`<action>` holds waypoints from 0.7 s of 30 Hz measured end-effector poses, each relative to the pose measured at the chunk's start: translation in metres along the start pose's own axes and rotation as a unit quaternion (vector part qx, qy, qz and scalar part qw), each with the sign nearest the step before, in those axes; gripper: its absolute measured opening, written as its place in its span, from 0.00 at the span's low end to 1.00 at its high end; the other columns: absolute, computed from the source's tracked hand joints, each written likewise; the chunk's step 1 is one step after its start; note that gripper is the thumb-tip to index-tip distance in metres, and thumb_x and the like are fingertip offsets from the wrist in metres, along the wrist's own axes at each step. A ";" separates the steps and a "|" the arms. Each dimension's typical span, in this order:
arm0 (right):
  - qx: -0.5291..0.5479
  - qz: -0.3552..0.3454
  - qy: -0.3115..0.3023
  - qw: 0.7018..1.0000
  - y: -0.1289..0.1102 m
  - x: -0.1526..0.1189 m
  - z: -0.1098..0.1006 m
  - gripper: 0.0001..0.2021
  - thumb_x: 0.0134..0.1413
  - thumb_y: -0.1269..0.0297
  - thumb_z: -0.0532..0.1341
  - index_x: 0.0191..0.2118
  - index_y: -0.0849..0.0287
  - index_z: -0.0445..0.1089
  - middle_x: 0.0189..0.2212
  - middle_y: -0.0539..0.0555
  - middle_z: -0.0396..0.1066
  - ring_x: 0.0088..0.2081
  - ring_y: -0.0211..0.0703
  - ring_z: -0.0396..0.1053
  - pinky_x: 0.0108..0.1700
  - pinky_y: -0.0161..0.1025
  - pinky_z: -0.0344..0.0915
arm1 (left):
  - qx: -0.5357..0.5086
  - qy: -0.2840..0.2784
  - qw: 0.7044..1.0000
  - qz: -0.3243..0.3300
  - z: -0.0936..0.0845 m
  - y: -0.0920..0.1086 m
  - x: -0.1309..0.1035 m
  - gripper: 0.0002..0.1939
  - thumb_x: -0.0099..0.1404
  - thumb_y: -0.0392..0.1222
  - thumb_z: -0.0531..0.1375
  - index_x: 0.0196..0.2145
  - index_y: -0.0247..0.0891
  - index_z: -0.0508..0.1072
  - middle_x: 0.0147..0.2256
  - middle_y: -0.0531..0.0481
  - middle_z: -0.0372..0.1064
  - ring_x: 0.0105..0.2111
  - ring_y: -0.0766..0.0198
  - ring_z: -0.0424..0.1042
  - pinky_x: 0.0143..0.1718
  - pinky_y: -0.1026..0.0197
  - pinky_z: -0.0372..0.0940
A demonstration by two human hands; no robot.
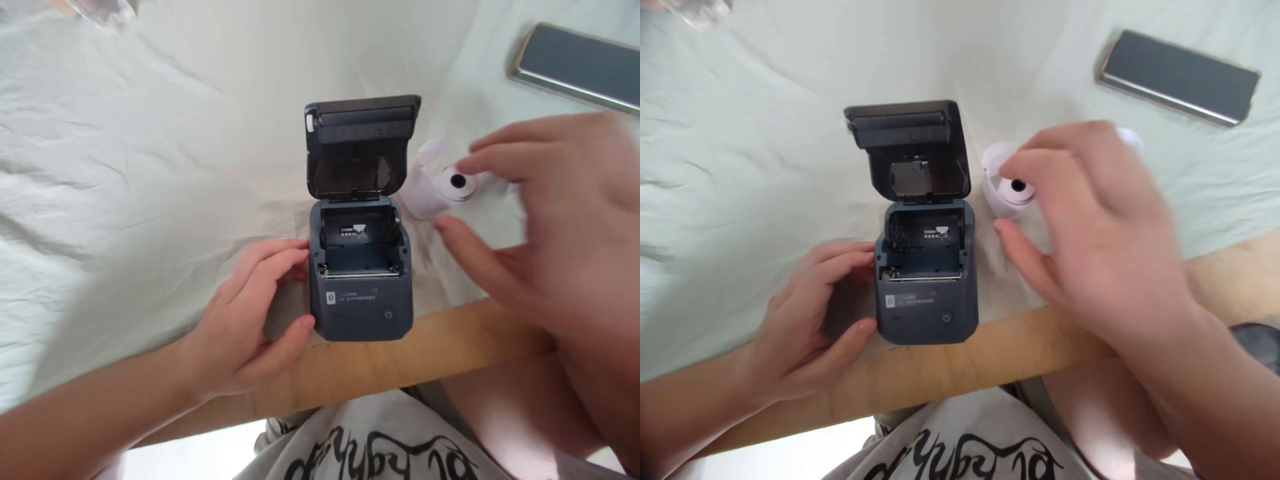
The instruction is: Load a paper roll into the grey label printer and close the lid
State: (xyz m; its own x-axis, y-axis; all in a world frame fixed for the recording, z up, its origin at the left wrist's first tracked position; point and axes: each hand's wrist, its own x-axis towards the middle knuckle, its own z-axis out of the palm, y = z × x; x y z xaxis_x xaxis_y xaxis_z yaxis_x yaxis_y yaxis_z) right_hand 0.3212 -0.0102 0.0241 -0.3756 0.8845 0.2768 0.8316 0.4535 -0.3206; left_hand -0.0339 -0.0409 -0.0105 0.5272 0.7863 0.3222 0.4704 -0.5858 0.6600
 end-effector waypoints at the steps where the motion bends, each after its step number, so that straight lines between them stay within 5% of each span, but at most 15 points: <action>1: -0.028 -0.026 0.012 0.999 -0.003 0.002 0.005 0.19 0.83 0.56 0.62 0.72 0.48 0.68 0.69 0.61 0.73 0.69 0.65 0.74 0.69 0.64 0.77 | 0.001 0.005 1.000 0.000 0.002 -0.001 -0.001 0.33 0.80 0.44 0.63 0.79 0.49 0.67 0.69 0.38 0.77 0.59 0.44 0.85 0.52 0.43 0.88; 4: -0.078 -0.049 0.016 0.996 -0.004 0.007 0.015 0.17 0.82 0.55 0.63 0.68 0.48 0.71 0.56 0.56 0.80 0.50 0.54 0.82 0.46 0.49 0.78 | 0.009 0.005 1.000 0.016 0.005 -0.003 -0.002 0.33 0.79 0.42 0.64 0.78 0.45 0.68 0.68 0.36 0.77 0.58 0.46 0.84 0.53 0.44 0.88; 8: -0.025 -0.049 -0.016 0.998 -0.002 0.007 0.013 0.12 0.79 0.61 0.62 0.62 0.47 0.71 0.47 0.48 0.81 0.30 0.40 0.73 0.31 0.42 0.66 | -0.010 -0.002 1.000 0.020 0.008 -0.005 -0.003 0.34 0.80 0.43 0.63 0.80 0.47 0.65 0.69 0.36 0.76 0.59 0.44 0.84 0.54 0.41 0.89; 10: 0.030 -0.072 -0.043 0.996 -0.001 0.007 0.013 0.15 0.77 0.64 0.61 0.64 0.48 0.70 0.55 0.50 0.83 0.32 0.39 0.75 0.35 0.42 0.73 | -0.017 0.004 1.000 0.019 0.009 -0.005 -0.004 0.35 0.80 0.44 0.63 0.80 0.49 0.65 0.70 0.36 0.76 0.60 0.42 0.84 0.54 0.38 0.89; 12: 0.049 -0.094 -0.042 0.993 0.002 0.008 0.013 0.17 0.77 0.63 0.62 0.66 0.49 0.71 0.61 0.56 0.80 0.45 0.46 0.82 0.43 0.45 0.80 | -0.018 0.007 1.000 0.018 0.009 -0.004 -0.004 0.34 0.80 0.44 0.63 0.80 0.49 0.65 0.70 0.36 0.76 0.60 0.41 0.84 0.54 0.36 0.89; 14: 0.030 -0.102 -0.015 0.994 0.004 0.009 0.014 0.16 0.79 0.59 0.64 0.66 0.49 0.74 0.57 0.58 0.78 0.52 0.50 0.81 0.48 0.46 0.81 | -0.017 0.010 0.999 0.027 0.009 -0.004 -0.003 0.34 0.80 0.43 0.63 0.80 0.46 0.66 0.70 0.35 0.76 0.60 0.41 0.84 0.53 0.37 0.89; 17: 0.030 -0.096 -0.004 0.995 0.004 0.010 0.015 0.16 0.80 0.59 0.64 0.66 0.50 0.73 0.49 0.55 0.78 0.44 0.45 0.79 0.40 0.41 0.78 | -0.015 0.012 0.999 0.037 0.009 -0.004 -0.003 0.34 0.79 0.42 0.63 0.79 0.44 0.66 0.69 0.34 0.77 0.58 0.43 0.84 0.53 0.39 0.89; 21: 0.067 -0.094 -0.036 0.993 0.003 0.010 0.016 0.20 0.76 0.63 0.61 0.68 0.50 0.70 0.57 0.55 0.81 0.47 0.47 0.81 0.39 0.42 0.77 | -0.017 0.006 0.999 0.026 0.010 -0.004 -0.002 0.34 0.80 0.42 0.63 0.80 0.45 0.65 0.69 0.34 0.76 0.58 0.43 0.84 0.53 0.38 0.89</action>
State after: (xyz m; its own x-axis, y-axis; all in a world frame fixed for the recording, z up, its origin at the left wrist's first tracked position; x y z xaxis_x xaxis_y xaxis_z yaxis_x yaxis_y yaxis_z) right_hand 0.3127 0.0017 0.0112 -0.5514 0.7858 0.2802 0.6836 0.6181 -0.3881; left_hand -0.0300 -0.0418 -0.0208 0.5418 0.7569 0.3655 0.4172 -0.6197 0.6647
